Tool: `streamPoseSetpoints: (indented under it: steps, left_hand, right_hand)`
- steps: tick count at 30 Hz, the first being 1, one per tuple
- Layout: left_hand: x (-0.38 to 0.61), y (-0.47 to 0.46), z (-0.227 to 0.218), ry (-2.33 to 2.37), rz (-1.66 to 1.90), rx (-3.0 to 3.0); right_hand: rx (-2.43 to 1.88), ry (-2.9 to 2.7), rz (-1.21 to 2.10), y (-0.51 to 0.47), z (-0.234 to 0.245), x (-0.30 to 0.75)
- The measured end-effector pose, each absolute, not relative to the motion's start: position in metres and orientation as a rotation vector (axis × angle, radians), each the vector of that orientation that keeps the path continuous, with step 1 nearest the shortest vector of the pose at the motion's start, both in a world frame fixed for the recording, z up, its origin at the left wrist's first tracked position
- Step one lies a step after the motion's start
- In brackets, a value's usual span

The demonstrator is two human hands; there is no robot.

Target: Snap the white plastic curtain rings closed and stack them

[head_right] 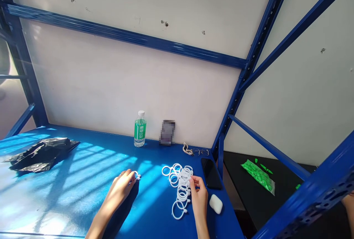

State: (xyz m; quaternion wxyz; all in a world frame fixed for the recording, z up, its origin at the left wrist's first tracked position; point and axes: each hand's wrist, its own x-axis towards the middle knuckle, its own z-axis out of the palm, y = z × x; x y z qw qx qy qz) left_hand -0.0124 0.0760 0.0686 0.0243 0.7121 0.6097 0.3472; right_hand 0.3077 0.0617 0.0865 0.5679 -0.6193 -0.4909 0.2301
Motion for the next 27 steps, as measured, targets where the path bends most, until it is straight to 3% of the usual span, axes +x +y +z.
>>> streamPoseSetpoints:
  steps: [9, 13, 18, 27]
  left_hand:
    - [0.018, 0.041, 0.083, 1.259, 1.252, 1.727]
    - [0.040, 0.028, 0.094, 0.981, 1.236, 1.455]
    - [0.058, 0.023, 0.098, 0.941, 1.216, 1.346]
    - [0.057, 0.021, 0.101, 1.015, 1.160, 1.483]
  right_hand:
    - [-1.422, -1.184, 0.293, 0.052, 0.097, 0.299]
    - [-1.265, -1.384, 0.466, 0.034, 0.110, 0.274]
    - [-1.008, -1.597, 0.749, 0.018, 0.117, 0.241]
    - [-0.953, -1.656, 0.778, 0.018, 0.108, 0.233]
